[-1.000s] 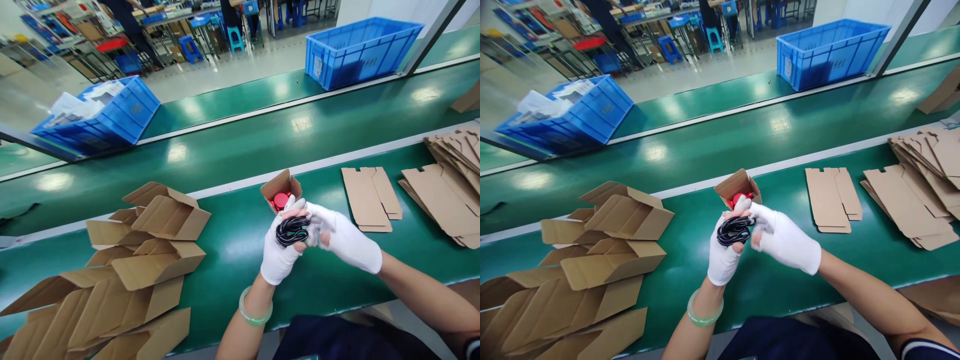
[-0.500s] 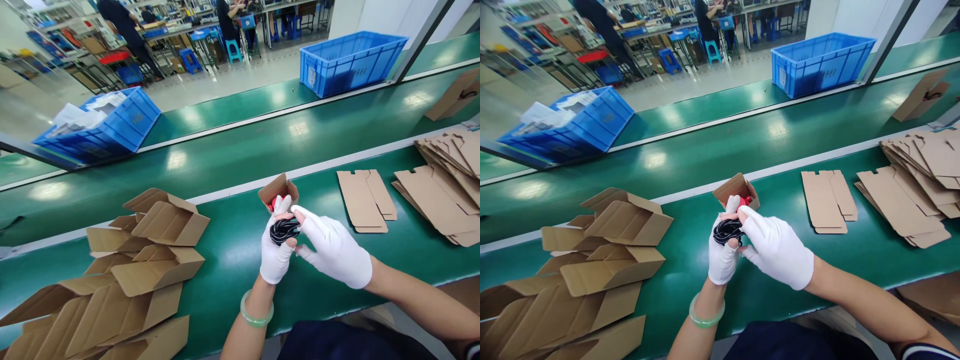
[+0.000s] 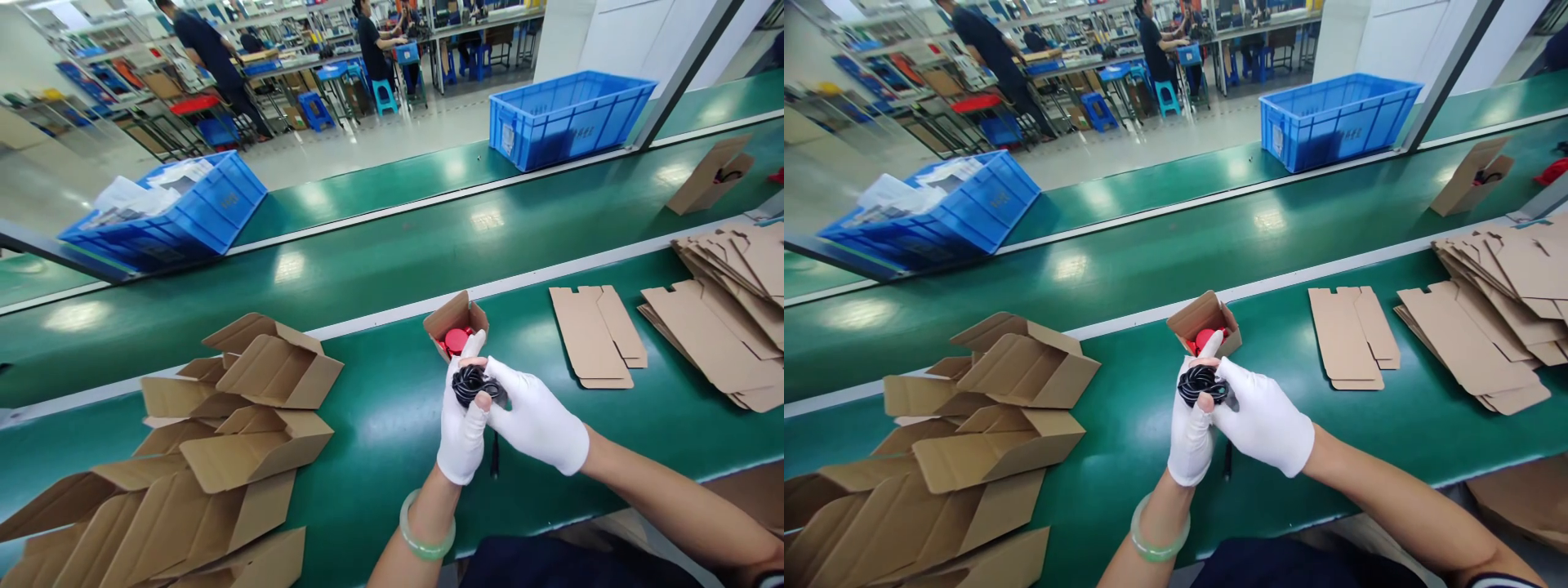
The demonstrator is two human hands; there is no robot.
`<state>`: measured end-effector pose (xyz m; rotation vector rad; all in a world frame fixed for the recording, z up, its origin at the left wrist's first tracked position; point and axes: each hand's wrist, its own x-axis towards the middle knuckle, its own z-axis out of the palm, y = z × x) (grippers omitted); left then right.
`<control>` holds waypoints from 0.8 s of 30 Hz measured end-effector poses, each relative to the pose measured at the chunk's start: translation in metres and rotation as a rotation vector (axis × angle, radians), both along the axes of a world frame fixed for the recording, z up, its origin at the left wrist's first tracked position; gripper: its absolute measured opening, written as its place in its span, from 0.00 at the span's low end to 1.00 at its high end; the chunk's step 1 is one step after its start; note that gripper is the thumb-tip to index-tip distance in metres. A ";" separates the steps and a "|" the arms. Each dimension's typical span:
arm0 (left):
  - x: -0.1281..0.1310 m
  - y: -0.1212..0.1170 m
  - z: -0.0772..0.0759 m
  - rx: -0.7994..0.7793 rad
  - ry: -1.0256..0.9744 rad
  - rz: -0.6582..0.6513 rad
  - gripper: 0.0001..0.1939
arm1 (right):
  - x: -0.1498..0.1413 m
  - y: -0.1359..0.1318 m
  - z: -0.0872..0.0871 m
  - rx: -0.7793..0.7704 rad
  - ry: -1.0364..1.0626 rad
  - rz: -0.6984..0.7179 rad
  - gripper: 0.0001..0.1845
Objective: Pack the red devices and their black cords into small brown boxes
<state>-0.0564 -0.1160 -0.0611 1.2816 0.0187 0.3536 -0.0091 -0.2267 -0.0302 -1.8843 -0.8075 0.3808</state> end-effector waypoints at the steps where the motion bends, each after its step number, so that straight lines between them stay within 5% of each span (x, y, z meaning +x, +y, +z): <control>1: 0.000 0.000 0.001 -0.021 -0.001 -0.006 0.23 | 0.002 -0.001 0.003 -0.008 0.053 0.026 0.23; 5: 0.002 0.001 -0.003 -0.062 0.007 -0.045 0.22 | 0.004 -0.003 0.003 -0.026 0.120 -0.013 0.22; 10: 0.005 0.009 -0.005 0.119 0.042 -0.080 0.25 | 0.008 -0.004 -0.005 0.006 -0.120 -0.118 0.11; 14: 0.010 0.026 0.000 0.681 -0.067 0.147 0.33 | 0.027 -0.009 -0.004 -0.064 -0.445 -0.196 0.09; 17: 0.023 0.042 -0.001 1.230 -0.190 0.377 0.32 | 0.046 -0.010 0.005 -0.356 -0.772 -0.251 0.09; 21: 0.045 0.056 -0.009 1.663 -0.120 0.193 0.13 | 0.063 0.006 0.026 -0.869 -1.011 -0.100 0.13; 24: 0.055 0.060 -0.015 1.782 -0.116 0.143 0.04 | 0.069 0.031 0.032 -0.978 -0.990 0.058 0.15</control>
